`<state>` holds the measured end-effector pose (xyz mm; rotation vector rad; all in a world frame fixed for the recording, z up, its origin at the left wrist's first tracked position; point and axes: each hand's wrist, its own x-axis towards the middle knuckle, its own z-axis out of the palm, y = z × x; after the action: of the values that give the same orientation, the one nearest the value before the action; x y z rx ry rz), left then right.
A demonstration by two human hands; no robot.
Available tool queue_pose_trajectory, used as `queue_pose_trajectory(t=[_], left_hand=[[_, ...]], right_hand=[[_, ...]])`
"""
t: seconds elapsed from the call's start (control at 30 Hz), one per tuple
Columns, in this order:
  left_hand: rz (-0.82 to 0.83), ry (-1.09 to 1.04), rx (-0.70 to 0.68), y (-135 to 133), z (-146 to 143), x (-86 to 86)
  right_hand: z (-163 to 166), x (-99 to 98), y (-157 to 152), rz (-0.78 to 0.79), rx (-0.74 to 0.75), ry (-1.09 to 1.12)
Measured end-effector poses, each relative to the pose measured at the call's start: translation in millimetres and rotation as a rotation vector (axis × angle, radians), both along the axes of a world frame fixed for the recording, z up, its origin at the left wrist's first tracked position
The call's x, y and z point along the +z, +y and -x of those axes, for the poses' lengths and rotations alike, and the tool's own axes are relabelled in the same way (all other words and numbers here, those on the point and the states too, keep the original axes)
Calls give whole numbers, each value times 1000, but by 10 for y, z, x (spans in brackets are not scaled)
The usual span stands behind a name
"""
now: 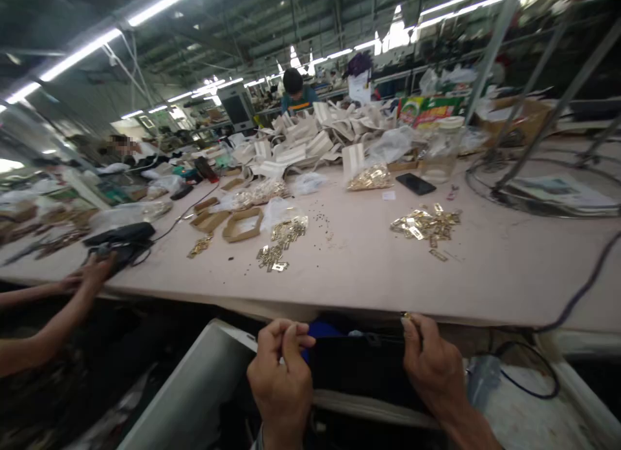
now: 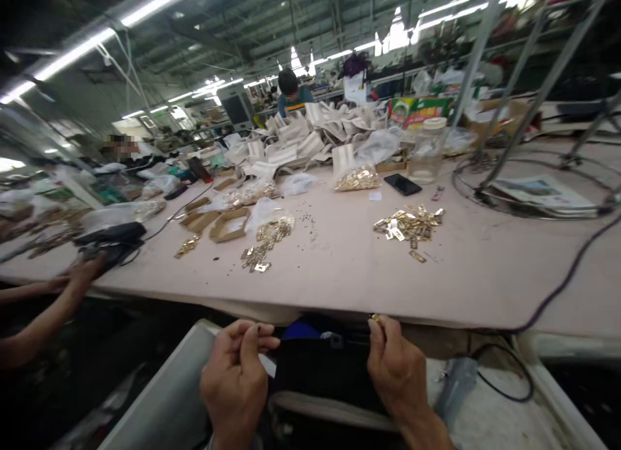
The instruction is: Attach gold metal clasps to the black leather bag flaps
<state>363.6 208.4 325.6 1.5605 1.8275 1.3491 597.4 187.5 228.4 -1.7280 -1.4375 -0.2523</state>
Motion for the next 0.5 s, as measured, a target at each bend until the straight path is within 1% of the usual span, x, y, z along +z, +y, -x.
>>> queue_pose_trajectory(t=[0.07, 0.1, 0.17, 0.2, 0.23, 0.3, 0.33, 0.37, 0.43, 0.5], left_hand=[[115, 64, -13, 103, 276, -12], [142, 103, -13, 130, 382, -31], [178, 119, 4, 124, 490, -66], [198, 69, 11, 95, 483, -71], [237, -7, -8, 53, 436, -63], [335, -179, -101, -49, 249, -6], [357, -230, -136, -103, 130, 39], [343, -240, -138, -154, 7, 89], [212, -169, -34, -246, -209, 184], [76, -99, 91, -310, -359, 234]], right_hand=[[-7, -17, -20, 5, 7, 3], [-10, -20, -27, 0, 15, 2], [-15, -20, -30, -20, 30, -7], [-14, -18, -25, -30, 40, -13], [-12, -15, -17, -41, 50, -19], [-4, -5, 4, -63, 75, -26], [2, 5, 12, -71, 87, -25], [6, 18, 17, -81, 100, -21], [12, 48, 19, -101, 130, 2], [11, 67, 18, -121, 174, 46]])
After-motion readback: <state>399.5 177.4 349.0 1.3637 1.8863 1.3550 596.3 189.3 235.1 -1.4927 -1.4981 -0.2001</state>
